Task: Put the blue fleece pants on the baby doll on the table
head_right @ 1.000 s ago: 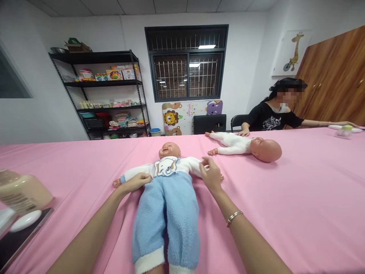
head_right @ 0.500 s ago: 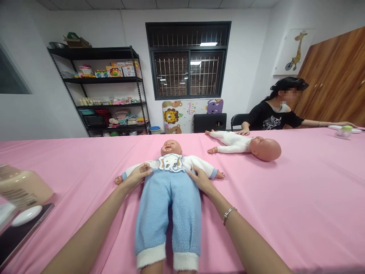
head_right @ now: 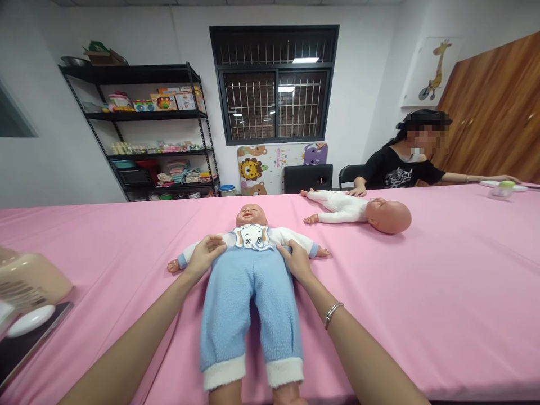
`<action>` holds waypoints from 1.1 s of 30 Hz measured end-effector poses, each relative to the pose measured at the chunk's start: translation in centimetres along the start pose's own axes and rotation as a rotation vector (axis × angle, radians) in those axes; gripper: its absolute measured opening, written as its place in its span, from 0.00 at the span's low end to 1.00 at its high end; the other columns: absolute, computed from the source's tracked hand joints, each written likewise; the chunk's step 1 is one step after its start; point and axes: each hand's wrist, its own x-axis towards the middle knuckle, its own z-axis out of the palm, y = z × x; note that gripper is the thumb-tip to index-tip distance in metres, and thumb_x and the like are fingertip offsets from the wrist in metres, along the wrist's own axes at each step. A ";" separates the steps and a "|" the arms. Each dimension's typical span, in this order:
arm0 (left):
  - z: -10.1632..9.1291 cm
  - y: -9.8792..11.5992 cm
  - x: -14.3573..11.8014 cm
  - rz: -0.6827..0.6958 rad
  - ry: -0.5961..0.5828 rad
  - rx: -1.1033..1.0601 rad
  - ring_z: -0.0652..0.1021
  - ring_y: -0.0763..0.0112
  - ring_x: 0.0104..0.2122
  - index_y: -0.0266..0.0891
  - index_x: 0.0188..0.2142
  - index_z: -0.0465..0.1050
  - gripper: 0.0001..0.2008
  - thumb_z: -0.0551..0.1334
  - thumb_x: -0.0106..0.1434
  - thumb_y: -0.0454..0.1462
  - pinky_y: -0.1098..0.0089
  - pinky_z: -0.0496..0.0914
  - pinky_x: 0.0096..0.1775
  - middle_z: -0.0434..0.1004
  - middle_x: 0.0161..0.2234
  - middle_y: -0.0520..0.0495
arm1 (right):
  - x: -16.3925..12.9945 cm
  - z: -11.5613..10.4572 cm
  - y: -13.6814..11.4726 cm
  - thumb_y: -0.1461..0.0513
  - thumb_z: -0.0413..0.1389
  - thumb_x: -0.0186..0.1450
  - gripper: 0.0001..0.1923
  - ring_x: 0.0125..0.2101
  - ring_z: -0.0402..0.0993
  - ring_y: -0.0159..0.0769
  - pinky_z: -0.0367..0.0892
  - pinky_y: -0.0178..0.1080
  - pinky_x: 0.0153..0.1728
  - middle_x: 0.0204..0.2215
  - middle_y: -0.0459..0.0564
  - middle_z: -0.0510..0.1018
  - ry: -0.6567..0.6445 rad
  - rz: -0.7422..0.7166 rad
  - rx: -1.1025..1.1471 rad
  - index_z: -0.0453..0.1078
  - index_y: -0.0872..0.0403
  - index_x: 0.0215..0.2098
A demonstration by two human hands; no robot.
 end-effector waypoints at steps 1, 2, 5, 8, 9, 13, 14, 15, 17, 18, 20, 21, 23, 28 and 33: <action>-0.1 -0.4 0.1 0.023 -0.025 0.066 0.73 0.73 0.32 0.37 0.35 0.67 0.18 0.68 0.45 0.39 0.71 0.66 0.37 0.72 0.30 0.50 | 0.0 -0.1 -0.2 0.48 0.50 0.57 0.20 0.21 0.55 0.30 0.49 0.34 0.25 0.16 0.41 0.59 0.001 0.001 -0.027 0.53 0.53 0.20; -0.2 -0.9 0.3 0.036 -0.042 0.110 0.73 0.72 0.33 0.37 0.35 0.67 0.18 0.68 0.45 0.39 0.70 0.66 0.39 0.72 0.31 0.50 | 0.0 -0.3 -0.7 0.50 0.51 0.57 0.18 0.22 0.57 0.31 0.50 0.34 0.26 0.17 0.41 0.60 0.017 -0.008 -0.060 0.54 0.53 0.20; -0.3 -1.7 0.5 0.029 -0.021 0.142 0.73 0.72 0.33 0.37 0.35 0.67 0.17 0.66 0.46 0.40 0.68 0.67 0.39 0.71 0.30 0.50 | -1.0 -1.7 -4.0 0.58 0.54 0.55 0.10 0.30 0.61 0.34 0.55 0.35 0.31 0.25 0.45 0.65 0.136 -0.109 -0.128 0.57 0.54 0.25; -0.3 -2.0 0.4 0.017 0.011 0.167 0.72 0.72 0.31 0.36 0.35 0.67 0.16 0.65 0.47 0.40 0.68 0.67 0.38 0.71 0.30 0.50 | -4.5 -3.7 -9.3 0.61 0.54 0.57 0.06 0.31 0.62 0.31 0.57 0.34 0.34 0.28 0.45 0.67 -0.043 -0.301 -0.036 0.60 0.54 0.29; -0.3 -2.0 0.4 0.018 0.010 0.174 0.72 0.72 0.31 0.36 0.35 0.66 0.16 0.64 0.48 0.41 0.68 0.67 0.38 0.71 0.30 0.50 | -6.2 -4.3 -11.0 0.59 0.54 0.58 0.07 0.30 0.62 0.30 0.58 0.33 0.32 0.28 0.44 0.68 -0.265 -0.392 -0.002 0.61 0.54 0.29; -0.2 -2.2 0.2 0.038 -0.013 0.211 0.72 0.71 0.32 0.36 0.35 0.67 0.14 0.62 0.51 0.42 0.68 0.66 0.38 0.71 0.31 0.49 | -13.2 -4.7 -14.6 0.52 0.59 0.55 0.14 0.28 0.62 0.26 0.55 0.30 0.25 0.28 0.41 0.68 -0.791 -0.710 -0.065 0.63 0.52 0.30; -0.2 -2.3 0.2 0.040 -0.013 0.213 0.72 0.70 0.33 0.36 0.35 0.67 0.14 0.62 0.51 0.41 0.68 0.66 0.38 0.71 0.31 0.49 | -14.5 -4.3 -14.7 0.54 0.58 0.57 0.12 0.27 0.62 0.27 0.53 0.31 0.25 0.29 0.42 0.68 -0.770 -0.780 -0.134 0.62 0.52 0.30; -0.2 -2.3 0.2 0.041 -0.008 0.208 0.72 0.70 0.32 0.36 0.34 0.68 0.13 0.62 0.51 0.41 0.68 0.66 0.39 0.71 0.31 0.49 | -15.5 -3.9 -14.5 0.55 0.58 0.57 0.12 0.26 0.61 0.28 0.51 0.33 0.23 0.27 0.42 0.68 -0.696 -0.856 -0.199 0.62 0.53 0.28; -0.1 -2.4 0.3 0.043 0.012 0.178 0.72 0.70 0.32 0.35 0.33 0.68 0.12 0.61 0.50 0.40 0.68 0.66 0.39 0.72 0.30 0.48 | -16.5 -2.9 -14.0 0.58 0.57 0.58 0.10 0.24 0.60 0.30 0.46 0.36 0.21 0.25 0.43 0.67 -0.542 -0.964 -0.318 0.60 0.53 0.27; 0.0 -2.4 0.4 0.046 0.024 0.162 0.72 0.70 0.32 0.35 0.32 0.68 0.12 0.61 0.50 0.41 0.68 0.66 0.39 0.72 0.30 0.48 | -16.7 -2.5 -13.8 0.60 0.58 0.57 0.10 0.23 0.59 0.31 0.45 0.37 0.21 0.24 0.43 0.67 -0.471 -1.005 -0.359 0.59 0.53 0.26; 0.0 -2.4 0.4 0.056 0.041 0.141 0.73 0.70 0.32 0.35 0.31 0.67 0.11 0.60 0.51 0.41 0.68 0.66 0.39 0.72 0.30 0.48 | -16.8 -2.0 -13.6 0.64 0.58 0.56 0.10 0.23 0.59 0.32 0.43 0.37 0.21 0.23 0.43 0.66 -0.376 -1.059 -0.414 0.58 0.53 0.26; 0.0 -2.4 0.3 0.062 0.046 0.140 0.72 0.70 0.32 0.35 0.31 0.67 0.11 0.59 0.51 0.41 0.68 0.66 0.39 0.72 0.30 0.49 | -16.8 -1.9 -13.7 0.66 0.57 0.55 0.10 0.23 0.59 0.32 0.43 0.37 0.20 0.22 0.43 0.66 -0.350 -1.081 -0.432 0.58 0.53 0.25; 0.0 -2.2 0.3 0.081 0.048 0.150 0.72 0.70 0.31 0.36 0.29 0.67 0.10 0.59 0.52 0.42 0.69 0.65 0.38 0.71 0.28 0.49 | -17.1 -1.6 -13.9 0.66 0.57 0.55 0.09 0.22 0.59 0.33 0.42 0.37 0.20 0.22 0.44 0.66 -0.344 -1.121 -0.454 0.58 0.53 0.25; 0.1 -1.9 -0.1 0.166 0.031 0.257 0.69 0.70 0.29 0.37 0.25 0.67 0.12 0.55 0.57 0.43 0.69 0.62 0.35 0.69 0.25 0.52 | -18.6 -0.4 -13.6 0.65 0.52 0.60 0.09 0.19 0.57 0.31 0.42 0.37 0.19 0.18 0.43 0.63 -0.344 -1.190 -0.433 0.57 0.53 0.24; 0.6 -0.5 -0.8 0.144 -0.121 0.343 0.64 0.73 0.24 0.37 0.21 0.64 0.17 0.56 0.56 0.48 0.71 0.59 0.29 0.64 0.21 0.54 | -17.5 -1.5 -14.0 0.58 0.50 0.63 0.11 0.22 0.60 0.30 0.50 0.36 0.23 0.22 0.44 0.68 -0.479 -0.995 -0.368 0.59 0.53 0.25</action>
